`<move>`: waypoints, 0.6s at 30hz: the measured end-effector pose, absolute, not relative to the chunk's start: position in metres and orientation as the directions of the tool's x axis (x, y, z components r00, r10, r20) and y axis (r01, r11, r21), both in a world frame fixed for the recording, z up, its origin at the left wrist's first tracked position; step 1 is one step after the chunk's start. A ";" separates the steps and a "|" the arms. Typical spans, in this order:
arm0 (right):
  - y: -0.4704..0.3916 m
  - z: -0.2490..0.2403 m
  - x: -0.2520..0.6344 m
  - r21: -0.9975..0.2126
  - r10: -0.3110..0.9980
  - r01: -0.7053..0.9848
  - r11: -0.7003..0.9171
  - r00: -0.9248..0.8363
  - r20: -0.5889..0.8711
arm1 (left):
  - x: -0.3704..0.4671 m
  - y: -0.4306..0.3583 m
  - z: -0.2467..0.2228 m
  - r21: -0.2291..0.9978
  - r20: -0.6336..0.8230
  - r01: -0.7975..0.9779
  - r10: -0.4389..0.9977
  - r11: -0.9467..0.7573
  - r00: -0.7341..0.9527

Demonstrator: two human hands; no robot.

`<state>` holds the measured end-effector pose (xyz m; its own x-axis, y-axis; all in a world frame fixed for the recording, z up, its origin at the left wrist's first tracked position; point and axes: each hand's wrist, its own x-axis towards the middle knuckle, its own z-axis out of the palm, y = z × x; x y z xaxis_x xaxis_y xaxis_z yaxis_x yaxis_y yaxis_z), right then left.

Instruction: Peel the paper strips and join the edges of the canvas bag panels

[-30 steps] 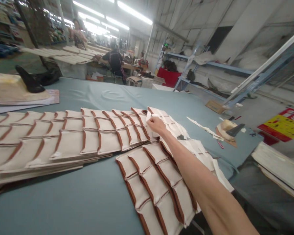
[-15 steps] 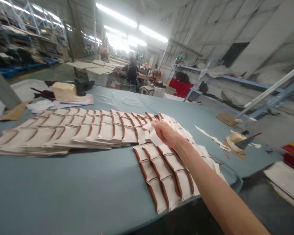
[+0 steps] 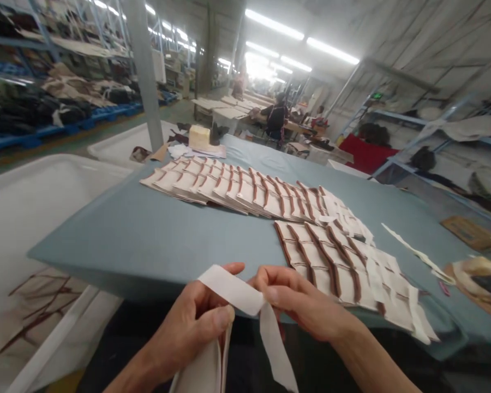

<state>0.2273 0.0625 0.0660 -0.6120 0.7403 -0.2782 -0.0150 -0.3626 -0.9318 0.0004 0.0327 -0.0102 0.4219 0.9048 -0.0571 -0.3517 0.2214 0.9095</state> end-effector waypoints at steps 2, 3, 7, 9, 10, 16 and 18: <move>0.045 0.057 0.225 -0.926 0.739 0.001 -0.378 -0.602 -0.302 | -0.011 0.017 -0.001 0.911 -0.116 -0.326 0.916 0.253 0.385; 0.037 0.052 0.224 -0.925 0.742 0.012 -0.379 -0.594 -0.311 | -0.015 0.009 0.004 0.917 -0.142 -0.305 0.926 0.256 0.349; 0.012 0.037 0.218 -0.924 0.739 0.086 -0.372 -0.575 -0.351 | -0.022 -0.010 0.017 0.949 -0.181 -0.209 0.949 0.237 0.257; 0.004 0.030 0.216 -0.929 0.735 0.154 -0.336 -0.575 -0.361 | -0.026 -0.013 0.016 0.978 -0.134 -0.126 0.961 0.168 0.241; 0.001 0.028 0.215 -0.937 0.758 0.209 -0.281 -0.551 -0.350 | -0.028 -0.015 0.015 0.993 -0.081 -0.069 0.967 0.100 0.240; -0.002 0.038 0.194 -0.900 0.970 0.424 0.100 -0.245 -0.007 | -0.039 -0.021 0.024 0.976 0.104 0.147 0.934 -0.163 0.343; -0.002 0.050 0.177 -0.930 0.953 0.337 0.150 -0.299 0.045 | -0.038 -0.023 0.033 0.979 0.097 0.133 0.932 -0.152 0.349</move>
